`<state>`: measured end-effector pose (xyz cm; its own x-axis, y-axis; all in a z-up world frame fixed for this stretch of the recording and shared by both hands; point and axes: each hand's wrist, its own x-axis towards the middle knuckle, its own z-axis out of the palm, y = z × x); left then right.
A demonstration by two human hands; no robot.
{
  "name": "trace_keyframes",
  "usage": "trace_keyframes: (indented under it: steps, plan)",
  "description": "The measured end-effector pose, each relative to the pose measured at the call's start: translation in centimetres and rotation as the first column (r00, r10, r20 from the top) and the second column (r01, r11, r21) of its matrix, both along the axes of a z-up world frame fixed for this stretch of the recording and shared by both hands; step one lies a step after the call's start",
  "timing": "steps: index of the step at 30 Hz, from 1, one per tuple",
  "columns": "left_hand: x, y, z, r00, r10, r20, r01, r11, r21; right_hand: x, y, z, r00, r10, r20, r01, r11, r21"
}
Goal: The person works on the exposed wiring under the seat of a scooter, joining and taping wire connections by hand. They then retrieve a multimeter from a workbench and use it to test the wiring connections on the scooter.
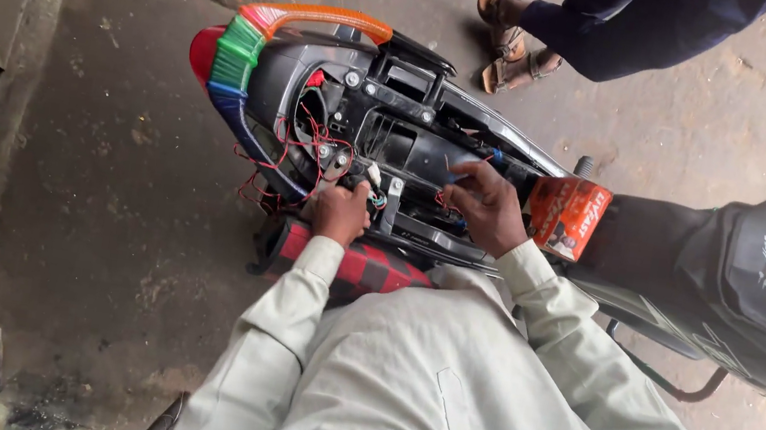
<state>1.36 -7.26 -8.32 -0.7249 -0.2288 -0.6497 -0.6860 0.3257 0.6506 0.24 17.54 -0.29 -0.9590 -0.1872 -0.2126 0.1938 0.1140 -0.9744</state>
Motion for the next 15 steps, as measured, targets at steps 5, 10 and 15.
trace_keyframes:
  steps: [5,10,15]
  plan:
    - [-0.4,0.6,0.2,0.996,0.092,-0.001,-0.092,0.995,-0.022,-0.9,0.6,-2.6,0.993,0.068,0.099,-0.072,0.997,0.03]
    - [-0.5,1.6,-1.0,0.99,0.132,0.039,-0.131,0.991,-0.027,-2.7,2.0,-3.3,0.845,0.147,0.514,0.165,0.843,-0.512]
    - [0.9,1.9,-3.8,0.911,0.412,-0.001,-0.404,0.893,0.199,-4.2,3.4,-3.2,0.769,0.326,0.55,0.157,0.738,-0.656]
